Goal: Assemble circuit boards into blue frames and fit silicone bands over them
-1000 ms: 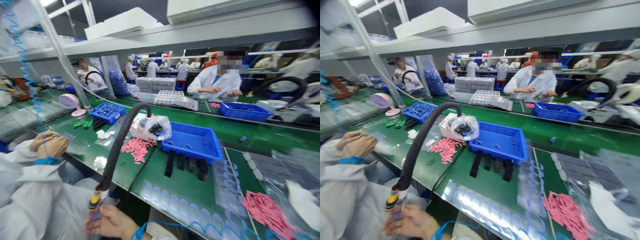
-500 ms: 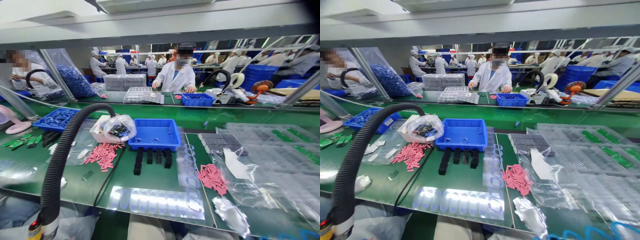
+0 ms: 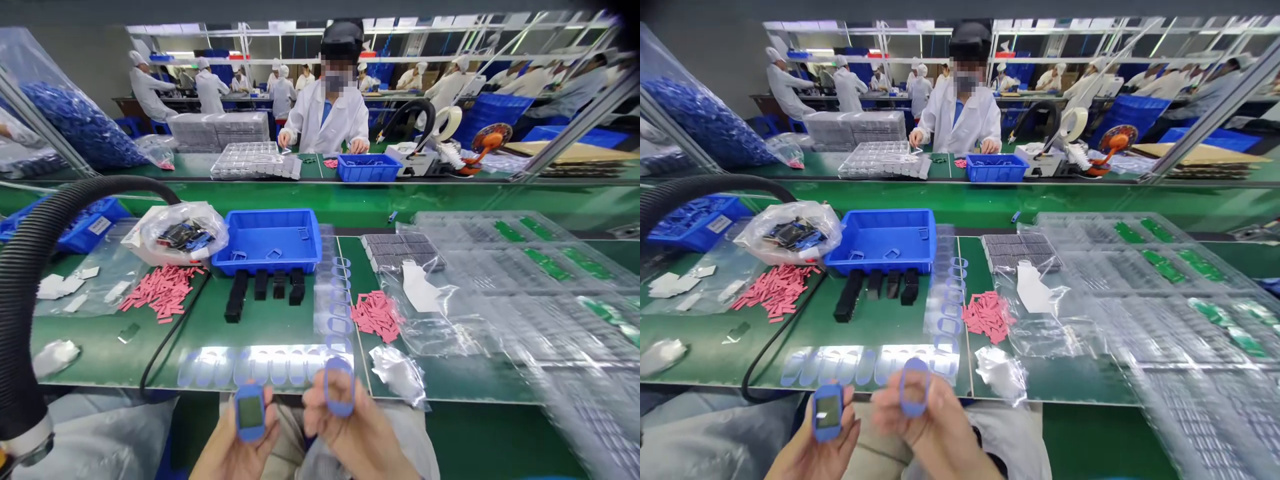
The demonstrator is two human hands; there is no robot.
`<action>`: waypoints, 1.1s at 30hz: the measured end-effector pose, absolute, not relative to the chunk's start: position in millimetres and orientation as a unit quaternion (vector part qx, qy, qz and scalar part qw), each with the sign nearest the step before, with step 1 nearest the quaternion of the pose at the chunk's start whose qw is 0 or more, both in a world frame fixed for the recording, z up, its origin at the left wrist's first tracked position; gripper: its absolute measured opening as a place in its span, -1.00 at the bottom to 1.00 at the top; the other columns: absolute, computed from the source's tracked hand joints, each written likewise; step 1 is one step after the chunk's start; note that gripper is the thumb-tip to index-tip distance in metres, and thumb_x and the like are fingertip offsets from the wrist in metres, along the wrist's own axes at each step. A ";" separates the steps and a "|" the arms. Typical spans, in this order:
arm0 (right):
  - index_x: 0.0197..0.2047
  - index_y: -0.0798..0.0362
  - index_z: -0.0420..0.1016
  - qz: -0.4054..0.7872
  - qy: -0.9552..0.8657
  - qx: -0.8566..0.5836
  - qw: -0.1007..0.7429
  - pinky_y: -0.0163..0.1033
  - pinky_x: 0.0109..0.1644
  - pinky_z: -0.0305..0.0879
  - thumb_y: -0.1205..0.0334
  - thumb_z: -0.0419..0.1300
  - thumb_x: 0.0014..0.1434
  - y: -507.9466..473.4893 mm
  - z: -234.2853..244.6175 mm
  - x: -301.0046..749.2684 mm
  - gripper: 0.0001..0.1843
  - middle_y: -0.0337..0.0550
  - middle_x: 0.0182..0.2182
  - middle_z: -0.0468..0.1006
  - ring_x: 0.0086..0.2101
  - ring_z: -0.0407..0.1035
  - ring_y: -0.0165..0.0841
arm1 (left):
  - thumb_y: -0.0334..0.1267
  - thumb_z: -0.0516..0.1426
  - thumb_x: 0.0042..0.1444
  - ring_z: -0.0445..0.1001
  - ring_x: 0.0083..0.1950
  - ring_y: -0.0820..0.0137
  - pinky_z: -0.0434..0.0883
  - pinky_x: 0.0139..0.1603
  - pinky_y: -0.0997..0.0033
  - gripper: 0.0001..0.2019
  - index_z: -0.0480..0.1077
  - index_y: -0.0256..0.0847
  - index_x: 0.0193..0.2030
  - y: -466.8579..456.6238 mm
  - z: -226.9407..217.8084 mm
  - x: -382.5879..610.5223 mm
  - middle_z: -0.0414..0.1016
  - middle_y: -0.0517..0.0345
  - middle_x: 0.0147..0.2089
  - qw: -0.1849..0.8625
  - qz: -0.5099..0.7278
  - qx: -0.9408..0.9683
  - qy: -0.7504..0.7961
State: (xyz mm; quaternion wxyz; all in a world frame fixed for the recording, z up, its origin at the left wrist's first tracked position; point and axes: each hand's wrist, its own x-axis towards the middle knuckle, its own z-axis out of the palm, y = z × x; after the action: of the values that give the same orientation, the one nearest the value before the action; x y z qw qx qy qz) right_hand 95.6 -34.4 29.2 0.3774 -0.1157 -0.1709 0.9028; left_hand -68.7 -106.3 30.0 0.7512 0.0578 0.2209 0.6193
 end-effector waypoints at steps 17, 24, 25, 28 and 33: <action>-0.25 -0.13 0.58 0.861 -0.106 -0.193 0.458 -0.51 -0.34 0.47 -0.02 0.32 0.00 -15.9 60.5 150.0 -0.75 -0.25 -0.32 0.65 -0.34 0.56 -0.46 | -0.31 0.00 0.28 0.60 -0.14 0.43 0.51 -0.13 0.54 -0.72 0.52 -0.34 -0.11 -45.7 88.9 28.3 0.65 0.00 -0.18 0.768 0.598 -0.068 0.217; -0.20 -0.05 0.57 0.850 -0.106 -0.186 0.482 -0.55 -0.27 0.45 0.02 0.30 0.05 -15.6 59.1 148.7 -0.74 -0.21 -0.28 0.64 -0.31 0.56 -0.49 | -0.27 0.00 0.28 0.61 -0.20 0.45 0.52 -0.20 0.57 -0.71 0.54 -0.33 -0.17 -41.1 95.2 34.8 0.67 0.04 -0.24 0.748 0.608 -0.094 0.249; -0.21 -0.06 0.58 0.849 -0.106 -0.185 0.483 -0.55 -0.26 0.45 0.03 0.30 0.06 -15.5 59.0 148.1 -0.75 -0.22 -0.27 0.64 -0.30 0.55 -0.49 | -0.27 0.01 0.27 0.62 -0.20 0.44 0.52 -0.21 0.57 -0.72 0.54 -0.33 -0.18 -40.6 95.9 35.1 0.67 0.04 -0.25 0.747 0.609 -0.096 0.250; -0.25 -0.15 0.58 0.854 -0.109 -0.166 0.481 -0.55 -0.22 0.44 0.04 0.26 0.10 -16.2 56.8 148.9 -0.85 -0.27 -0.24 0.64 -0.27 0.55 -0.52 | -0.26 0.05 0.24 0.62 -0.23 0.44 0.52 -0.23 0.57 -0.75 0.54 -0.32 -0.22 -39.7 97.1 35.7 0.67 0.05 -0.28 0.737 0.618 -0.105 0.254; -0.20 -0.20 0.57 0.847 -0.123 -0.219 0.468 -0.46 -0.24 0.49 -0.07 0.23 0.08 -20.3 48.1 155.6 -0.75 -0.26 -0.22 0.64 -0.26 0.55 -0.46 | -0.25 0.06 0.23 0.62 -0.25 0.44 0.51 -0.23 0.57 -0.75 0.54 -0.33 -0.25 -40.5 97.9 36.4 0.67 0.03 -0.31 0.726 0.619 -0.124 0.273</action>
State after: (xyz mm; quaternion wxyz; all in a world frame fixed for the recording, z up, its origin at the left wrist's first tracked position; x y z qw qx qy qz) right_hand 155.6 -20.3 48.1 0.4681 -0.2188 -0.1229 0.8473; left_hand 36.4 -40.5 97.9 0.7261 -0.1245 0.2733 0.6185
